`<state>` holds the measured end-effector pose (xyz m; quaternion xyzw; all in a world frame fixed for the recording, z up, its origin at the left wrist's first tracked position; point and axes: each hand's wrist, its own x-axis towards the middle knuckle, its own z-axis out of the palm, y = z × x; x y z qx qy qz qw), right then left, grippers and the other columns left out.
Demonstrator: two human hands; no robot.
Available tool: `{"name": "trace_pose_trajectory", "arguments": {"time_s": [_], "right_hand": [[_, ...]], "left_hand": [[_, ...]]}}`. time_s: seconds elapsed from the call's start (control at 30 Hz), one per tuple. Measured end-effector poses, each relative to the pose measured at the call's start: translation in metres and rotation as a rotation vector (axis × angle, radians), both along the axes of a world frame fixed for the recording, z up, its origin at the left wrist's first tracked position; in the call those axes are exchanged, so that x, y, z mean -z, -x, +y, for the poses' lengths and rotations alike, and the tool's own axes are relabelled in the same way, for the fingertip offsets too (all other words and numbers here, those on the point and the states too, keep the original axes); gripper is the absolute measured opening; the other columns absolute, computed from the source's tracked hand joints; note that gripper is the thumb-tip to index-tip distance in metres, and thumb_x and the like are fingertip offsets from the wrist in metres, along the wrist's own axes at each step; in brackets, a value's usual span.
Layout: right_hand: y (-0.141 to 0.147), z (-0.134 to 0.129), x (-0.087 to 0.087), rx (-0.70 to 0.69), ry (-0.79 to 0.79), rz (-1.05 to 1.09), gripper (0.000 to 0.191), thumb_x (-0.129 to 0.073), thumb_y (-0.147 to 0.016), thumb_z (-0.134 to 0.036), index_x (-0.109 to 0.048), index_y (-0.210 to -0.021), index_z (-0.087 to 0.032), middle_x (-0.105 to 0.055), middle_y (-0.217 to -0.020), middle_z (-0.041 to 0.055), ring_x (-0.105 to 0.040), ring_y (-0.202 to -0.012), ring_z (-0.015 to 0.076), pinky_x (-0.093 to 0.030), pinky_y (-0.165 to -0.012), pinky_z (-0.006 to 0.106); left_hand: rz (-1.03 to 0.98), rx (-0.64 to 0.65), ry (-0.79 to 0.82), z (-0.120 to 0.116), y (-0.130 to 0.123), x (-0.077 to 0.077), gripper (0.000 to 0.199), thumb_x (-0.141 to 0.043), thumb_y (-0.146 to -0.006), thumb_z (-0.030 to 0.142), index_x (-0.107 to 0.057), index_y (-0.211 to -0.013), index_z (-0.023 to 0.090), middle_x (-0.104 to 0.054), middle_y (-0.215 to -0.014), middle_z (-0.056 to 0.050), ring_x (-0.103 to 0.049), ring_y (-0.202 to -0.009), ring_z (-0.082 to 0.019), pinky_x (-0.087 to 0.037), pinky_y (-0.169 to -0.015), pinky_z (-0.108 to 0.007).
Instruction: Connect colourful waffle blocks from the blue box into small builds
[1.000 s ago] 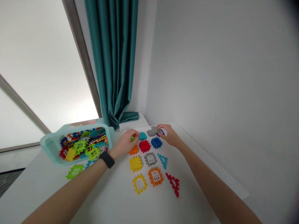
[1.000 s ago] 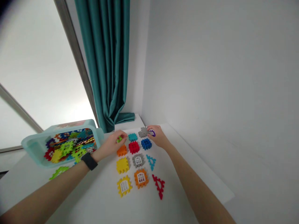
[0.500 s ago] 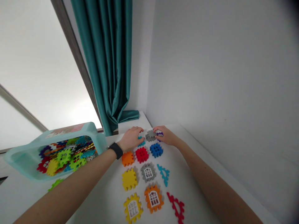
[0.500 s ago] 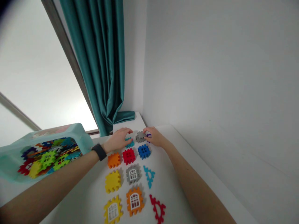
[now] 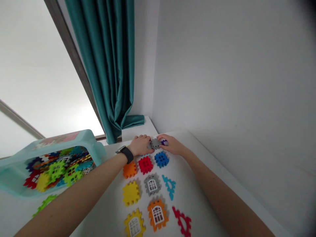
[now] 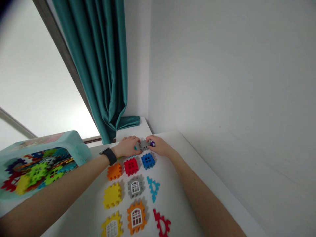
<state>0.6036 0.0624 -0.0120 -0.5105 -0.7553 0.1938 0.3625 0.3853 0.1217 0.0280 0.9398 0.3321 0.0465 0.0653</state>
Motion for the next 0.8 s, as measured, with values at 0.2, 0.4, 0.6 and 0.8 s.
{"name": "trace_pose_trajectory", "arguments": {"time_s": [0.2,0.4,0.6,0.8], "right_hand": [[0.0011,-0.0008,0.0015,0.012,0.002,-0.033,0.03,-0.067,-0.073,-0.012,-0.067,-0.102,-0.022,-0.072,-0.109,0.0054,-0.065,-0.107,0.0245,-0.047,-0.1,0.044],[-0.001,-0.0015,0.0021,-0.015,-0.033,-0.078,0.026,-0.066,-0.074,-0.013,-0.068,-0.098,-0.023,-0.072,-0.111,0.0055,-0.064,-0.108,0.0257,-0.046,-0.101,0.045],[-0.0021,-0.0008,0.0033,-0.035,-0.039,-0.088,0.022,-0.066,-0.075,-0.015,-0.068,-0.096,-0.022,-0.072,-0.112,0.0062,-0.065,-0.106,0.0257,-0.046,-0.099,0.044],[-0.0021,0.0013,0.0052,-0.044,-0.033,-0.121,0.021,-0.067,-0.075,-0.015,-0.068,-0.095,-0.022,-0.071,-0.112,0.0064,-0.064,-0.106,0.0256,-0.046,-0.099,0.042]], "left_hand": [[0.016,-0.011,-0.028,-0.0006,-0.0034,0.0013,0.049,-0.068,-0.076,0.055,-0.063,-0.109,0.018,-0.068,-0.111,-0.015,-0.063,-0.107,-0.036,-0.046,-0.092,-0.048],[0.047,-0.001,-0.072,-0.0014,-0.0056,0.0022,0.047,-0.066,-0.079,0.055,-0.065,-0.107,0.017,-0.066,-0.109,-0.015,-0.063,-0.104,-0.036,-0.046,-0.09,-0.048],[0.055,0.001,-0.083,-0.0016,-0.0057,0.0035,0.045,-0.063,-0.081,0.055,-0.065,-0.106,0.018,-0.066,-0.109,-0.015,-0.062,-0.105,-0.036,-0.046,-0.09,-0.048],[0.078,-0.011,-0.088,-0.0048,-0.007,0.0022,0.045,-0.062,-0.082,0.055,-0.065,-0.105,0.016,-0.065,-0.11,-0.016,-0.062,-0.105,-0.036,-0.045,-0.09,-0.048]]}}
